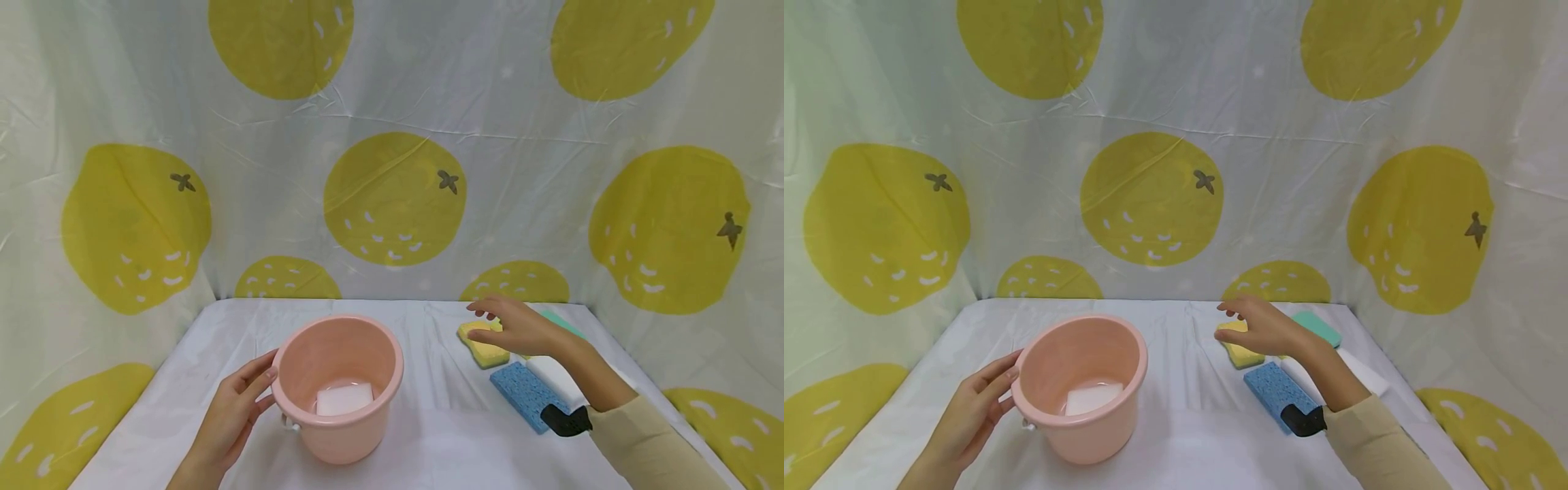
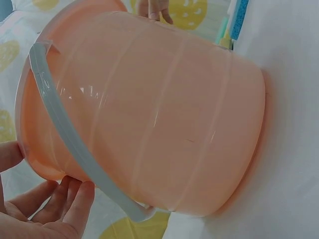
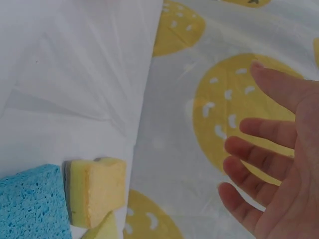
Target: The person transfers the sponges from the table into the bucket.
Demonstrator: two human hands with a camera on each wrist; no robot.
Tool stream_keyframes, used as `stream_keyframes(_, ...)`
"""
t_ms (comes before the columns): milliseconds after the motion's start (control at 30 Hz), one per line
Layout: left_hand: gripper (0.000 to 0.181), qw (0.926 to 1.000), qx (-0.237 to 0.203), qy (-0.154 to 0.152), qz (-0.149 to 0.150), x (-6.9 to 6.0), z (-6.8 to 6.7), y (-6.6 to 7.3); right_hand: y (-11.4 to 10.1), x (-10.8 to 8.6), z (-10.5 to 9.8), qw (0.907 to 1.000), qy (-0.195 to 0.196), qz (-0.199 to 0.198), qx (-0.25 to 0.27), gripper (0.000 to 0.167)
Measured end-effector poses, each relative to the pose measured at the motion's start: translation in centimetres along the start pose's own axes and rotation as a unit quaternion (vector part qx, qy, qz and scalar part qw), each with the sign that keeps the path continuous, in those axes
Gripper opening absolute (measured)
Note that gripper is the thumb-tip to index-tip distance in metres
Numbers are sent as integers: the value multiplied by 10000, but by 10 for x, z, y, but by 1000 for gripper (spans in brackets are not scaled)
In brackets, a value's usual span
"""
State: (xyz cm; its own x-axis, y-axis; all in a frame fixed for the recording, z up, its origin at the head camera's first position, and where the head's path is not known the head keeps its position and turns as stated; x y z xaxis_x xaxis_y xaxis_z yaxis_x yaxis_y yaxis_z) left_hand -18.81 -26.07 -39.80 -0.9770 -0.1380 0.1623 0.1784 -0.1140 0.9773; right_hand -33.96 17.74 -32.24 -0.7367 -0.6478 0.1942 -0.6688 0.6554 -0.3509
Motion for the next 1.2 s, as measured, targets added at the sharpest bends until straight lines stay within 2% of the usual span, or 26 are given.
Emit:
stream_keyframes(200, 53, 10000, -18, -56, 37, 0, 0, 1, 10, -10, 1, 9999, 38, 103, 94, 60)
stream_keyframes(667, 51, 9998, -20, -127, 130, 0, -1, 0, 37, -32, 13, 9978, 101, 642, 102, 58)
stream_keyframes(1200, 52, 9999, -29, -134, 105, 0, -1, 1, 66, -53, 31, 9954, 85, 925, 236, 56)
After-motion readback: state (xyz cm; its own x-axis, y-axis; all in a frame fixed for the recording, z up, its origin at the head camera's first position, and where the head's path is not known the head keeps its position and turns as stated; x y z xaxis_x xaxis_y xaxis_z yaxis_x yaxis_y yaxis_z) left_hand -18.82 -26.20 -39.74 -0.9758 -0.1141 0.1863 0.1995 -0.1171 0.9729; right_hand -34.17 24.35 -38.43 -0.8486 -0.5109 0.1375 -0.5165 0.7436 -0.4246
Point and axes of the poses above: each hand's wrist, its own x-axis towards the middle knuckle, its own z-axis out of the palm, y = z × x, the point moved 3 cm from there along x, towards the middle knuckle, and after that the axes turned 1 degree about z, right-handed, at the moved point
